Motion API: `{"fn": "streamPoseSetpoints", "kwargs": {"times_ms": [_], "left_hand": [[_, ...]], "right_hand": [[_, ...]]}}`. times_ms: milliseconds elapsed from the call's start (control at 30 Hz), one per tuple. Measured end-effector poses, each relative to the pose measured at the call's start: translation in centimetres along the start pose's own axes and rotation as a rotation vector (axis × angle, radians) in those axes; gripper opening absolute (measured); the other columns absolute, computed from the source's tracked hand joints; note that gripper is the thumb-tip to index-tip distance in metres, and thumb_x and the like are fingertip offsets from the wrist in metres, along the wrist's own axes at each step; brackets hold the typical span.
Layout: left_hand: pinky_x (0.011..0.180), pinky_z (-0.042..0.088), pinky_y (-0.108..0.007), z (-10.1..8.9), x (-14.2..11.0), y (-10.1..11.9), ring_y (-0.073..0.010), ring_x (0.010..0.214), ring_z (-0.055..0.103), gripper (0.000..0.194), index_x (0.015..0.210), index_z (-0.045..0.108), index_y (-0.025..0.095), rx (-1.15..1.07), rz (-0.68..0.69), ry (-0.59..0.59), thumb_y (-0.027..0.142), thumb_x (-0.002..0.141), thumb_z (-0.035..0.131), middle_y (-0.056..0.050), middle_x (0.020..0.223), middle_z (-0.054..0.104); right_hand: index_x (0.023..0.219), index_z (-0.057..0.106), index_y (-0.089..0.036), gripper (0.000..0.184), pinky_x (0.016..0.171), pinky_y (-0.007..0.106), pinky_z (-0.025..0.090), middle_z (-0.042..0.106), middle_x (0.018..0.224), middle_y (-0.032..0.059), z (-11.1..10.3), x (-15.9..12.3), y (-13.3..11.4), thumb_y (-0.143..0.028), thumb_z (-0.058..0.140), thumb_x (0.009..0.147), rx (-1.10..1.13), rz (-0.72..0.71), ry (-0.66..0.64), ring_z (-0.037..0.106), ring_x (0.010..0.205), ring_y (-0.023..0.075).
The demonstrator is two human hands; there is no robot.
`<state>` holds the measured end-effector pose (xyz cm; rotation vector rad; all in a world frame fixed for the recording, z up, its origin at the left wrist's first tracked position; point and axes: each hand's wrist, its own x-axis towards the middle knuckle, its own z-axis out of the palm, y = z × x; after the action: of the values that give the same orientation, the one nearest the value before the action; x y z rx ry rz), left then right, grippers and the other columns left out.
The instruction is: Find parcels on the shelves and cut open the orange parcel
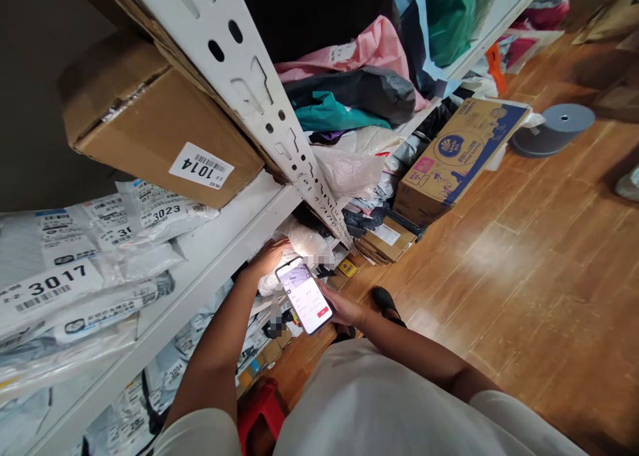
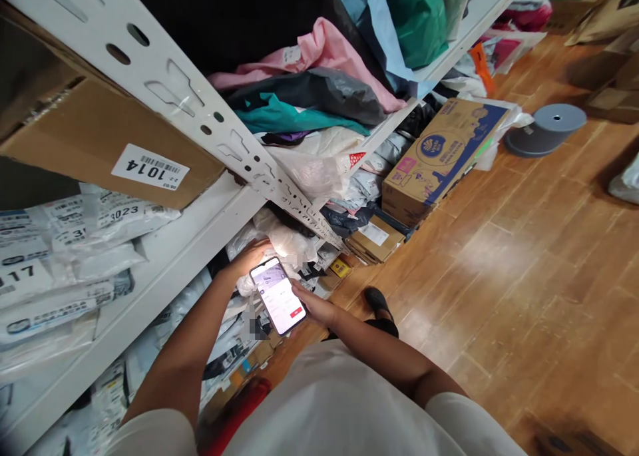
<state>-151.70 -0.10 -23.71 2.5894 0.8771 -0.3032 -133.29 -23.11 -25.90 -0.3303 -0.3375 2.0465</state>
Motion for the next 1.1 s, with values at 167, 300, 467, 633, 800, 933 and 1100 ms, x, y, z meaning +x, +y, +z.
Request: {"fn": "streamPoseSetpoints", "kwargs": {"times_ms": [167,300,467,633,800,933,1100], "left_hand": [[0.113,0.024,-0.039,-0.1,0.0,0.1,-0.0165,0.13,0.039,0.048,0.128,0.052,0.021,-0.008,0.01,0.003,0.009,0.086,0.032,-0.006,0.139,0.048],[0.113,0.024,-0.039,-0.1,0.0,0.0,-0.0169,0.13,0.039,0.049,0.128,0.052,0.023,-0.012,0.015,-0.004,0.007,0.084,0.034,-0.005,0.14,0.046],[0.114,0.023,-0.04,0.0,0.0,0.0,-0.0174,0.131,0.038,0.049,0.128,0.052,0.022,-0.014,0.01,-0.007,0.008,0.085,0.033,-0.007,0.141,0.045],[0.113,0.025,-0.039,-0.1,0.0,0.0,-0.0175,0.13,0.039,0.049,0.127,0.053,0.021,-0.021,0.022,-0.002,0.008,0.085,0.033,-0.007,0.14,0.046],[0.113,0.025,-0.04,-0.2,0.0,0.3,-0.0178,0.129,0.039,0.05,0.126,0.054,0.021,-0.032,0.024,0.007,0.007,0.083,0.034,-0.007,0.139,0.048],[0.114,0.025,-0.04,-0.5,0.1,0.6,-0.018,0.128,0.041,0.051,0.125,0.055,0.023,-0.049,0.019,0.001,0.007,0.081,0.034,-0.005,0.137,0.049],[0.115,0.023,-0.037,-0.8,0.0,0.9,-0.0175,0.127,0.043,0.047,0.122,0.057,0.021,-0.072,0.001,-0.008,0.009,0.083,0.034,-0.005,0.138,0.049]], "right_hand": [[0.132,0.036,-0.033,0.055,0.061,0.034,0.056,0.059,0.122,0.0067,0.0,-0.2,0.0,-0.058,0.053,0.085,0.029,0.025,-0.041,0.066,0.09,0.0235],[0.134,0.032,-0.034,0.059,0.057,0.033,0.056,0.058,0.123,0.0078,0.2,-0.5,-0.4,-0.06,0.051,0.085,0.021,0.055,-0.048,0.065,0.088,0.0235],[0.135,0.029,-0.034,0.061,0.058,0.035,0.057,0.058,0.121,0.0083,0.5,-0.7,-0.9,-0.061,0.05,0.085,0.024,0.063,-0.055,0.066,0.087,0.0236],[0.136,0.028,-0.033,0.06,0.055,0.032,0.056,0.058,0.121,0.0091,0.5,-0.7,-0.9,-0.061,0.048,0.086,0.023,0.054,-0.057,0.066,0.086,0.0228],[0.138,0.024,-0.034,0.067,0.058,0.035,0.057,0.056,0.126,0.0097,0.7,-0.7,-1.0,-0.064,0.049,0.084,-0.003,0.059,-0.059,0.065,0.091,0.0252],[0.137,0.025,-0.032,0.07,0.061,0.04,0.057,0.055,0.127,0.0104,1.3,-0.9,-1.6,-0.056,0.059,0.081,-0.002,0.059,-0.045,0.066,0.09,0.0263],[0.14,0.019,-0.036,0.087,0.068,0.047,0.056,0.053,0.131,0.0094,2.7,-2.0,-3.1,-0.02,0.068,0.07,-0.028,0.055,-0.109,0.066,0.092,0.0281]]}}
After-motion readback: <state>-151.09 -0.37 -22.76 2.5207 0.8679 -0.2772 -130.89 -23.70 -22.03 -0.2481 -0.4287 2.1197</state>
